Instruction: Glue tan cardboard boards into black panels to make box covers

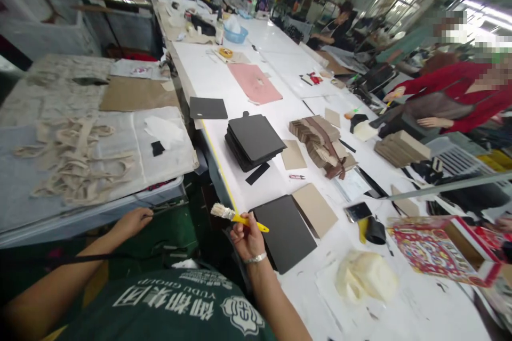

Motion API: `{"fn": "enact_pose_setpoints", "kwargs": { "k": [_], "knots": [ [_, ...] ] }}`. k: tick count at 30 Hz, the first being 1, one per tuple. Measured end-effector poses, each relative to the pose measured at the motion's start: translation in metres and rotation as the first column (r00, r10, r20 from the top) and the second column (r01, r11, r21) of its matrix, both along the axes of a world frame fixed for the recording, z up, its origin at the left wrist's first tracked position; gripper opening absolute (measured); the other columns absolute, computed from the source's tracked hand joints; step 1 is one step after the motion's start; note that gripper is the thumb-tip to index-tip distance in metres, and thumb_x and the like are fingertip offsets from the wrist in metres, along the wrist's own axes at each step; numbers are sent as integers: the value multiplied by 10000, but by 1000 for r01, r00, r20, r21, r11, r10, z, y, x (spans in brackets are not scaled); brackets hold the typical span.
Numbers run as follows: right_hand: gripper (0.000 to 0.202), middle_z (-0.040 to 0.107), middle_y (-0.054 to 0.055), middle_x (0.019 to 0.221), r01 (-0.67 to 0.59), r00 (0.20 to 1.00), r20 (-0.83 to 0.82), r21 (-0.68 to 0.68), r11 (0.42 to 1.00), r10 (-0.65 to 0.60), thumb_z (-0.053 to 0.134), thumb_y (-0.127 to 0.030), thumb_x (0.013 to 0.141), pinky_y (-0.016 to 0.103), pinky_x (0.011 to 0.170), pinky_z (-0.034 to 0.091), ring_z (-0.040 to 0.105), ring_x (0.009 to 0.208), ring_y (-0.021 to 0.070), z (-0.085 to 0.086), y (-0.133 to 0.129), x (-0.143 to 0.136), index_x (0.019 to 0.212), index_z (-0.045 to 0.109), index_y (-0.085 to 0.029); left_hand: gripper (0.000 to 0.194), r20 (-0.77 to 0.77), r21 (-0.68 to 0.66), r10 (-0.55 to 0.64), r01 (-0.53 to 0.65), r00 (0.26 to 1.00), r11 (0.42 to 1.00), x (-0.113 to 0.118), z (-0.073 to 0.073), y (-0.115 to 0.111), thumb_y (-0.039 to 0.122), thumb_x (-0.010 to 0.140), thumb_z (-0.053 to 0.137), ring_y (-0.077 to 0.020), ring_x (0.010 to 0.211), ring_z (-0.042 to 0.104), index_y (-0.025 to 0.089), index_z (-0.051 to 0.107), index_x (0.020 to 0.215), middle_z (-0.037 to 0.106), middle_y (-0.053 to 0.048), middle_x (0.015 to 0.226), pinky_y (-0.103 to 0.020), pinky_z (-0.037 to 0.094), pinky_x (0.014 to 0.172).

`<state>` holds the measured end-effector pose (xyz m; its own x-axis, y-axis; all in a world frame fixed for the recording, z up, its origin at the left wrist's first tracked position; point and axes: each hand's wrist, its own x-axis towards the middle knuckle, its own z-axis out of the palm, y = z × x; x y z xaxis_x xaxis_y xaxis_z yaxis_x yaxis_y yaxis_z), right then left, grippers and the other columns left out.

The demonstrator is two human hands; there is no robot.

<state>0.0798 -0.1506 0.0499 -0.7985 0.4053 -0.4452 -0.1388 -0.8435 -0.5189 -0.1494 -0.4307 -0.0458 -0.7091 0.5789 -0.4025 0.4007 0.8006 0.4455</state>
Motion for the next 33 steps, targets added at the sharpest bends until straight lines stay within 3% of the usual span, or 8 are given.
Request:
{"fn": "enact_pose_setpoints", "kwargs": {
  "k": [3,6,9,11,14,25,33],
  "knots": [
    [247,379,-90,453,-38,999,-40,-34,999,37,610,-445,745,154,416,296,271,389,31,1,-6,-6,741,543,-208,284,18,297,-14,8,1000,955,8,44,34,385,777,416,-204,806,574,172,595,720,619,-55,810,-320,430,755],
    [204,348,-93,452,-75,994,-83,-15,997,73,626,-406,741,156,430,301,268,400,36,5,-9,-12,737,542,-219,255,26,614,-49,23,998,789,24,100,71,314,767,455,-173,919,549,187,576,950,572,-59,1070,-271,446,732],
    [176,360,-85,473,-114,985,-125,19,993,115,639,-379,732,167,459,322,287,426,42,11,-10,-17,757,557,-226,233,8,716,-165,110,986,690,41,144,95,284,793,461,-145,896,548,203,594,967,582,-45,1030,-241,444,720],
    [175,382,-78,495,-126,981,-143,44,991,131,646,-372,724,174,475,331,299,444,45,14,-10,-18,772,564,-225,206,-26,731,-211,162,977,663,49,160,103,303,807,473,-133,858,552,200,631,890,601,-36,939,-237,439,745],
    [177,391,-74,511,-121,982,-135,83,989,131,649,-362,716,179,481,331,302,453,50,15,-10,-16,782,558,-225,212,-79,734,-211,200,974,649,55,166,108,323,813,490,-126,838,552,199,651,874,604,-33,892,-239,433,778],
    [205,394,-72,515,-96,993,-48,154,983,104,662,-383,689,187,482,335,312,459,57,17,-10,-14,776,555,-231,219,-440,551,-196,436,876,712,63,155,120,298,841,457,-145,781,502,188,646,839,605,-49,831,-287,388,726],
    [201,434,-65,525,-110,992,-44,201,974,121,669,-362,695,188,491,344,342,464,47,17,-16,-17,796,583,-212,171,-539,503,-117,430,834,750,67,154,123,186,804,454,-154,784,484,169,605,723,591,-44,791,-299,373,747]
  ]
}}
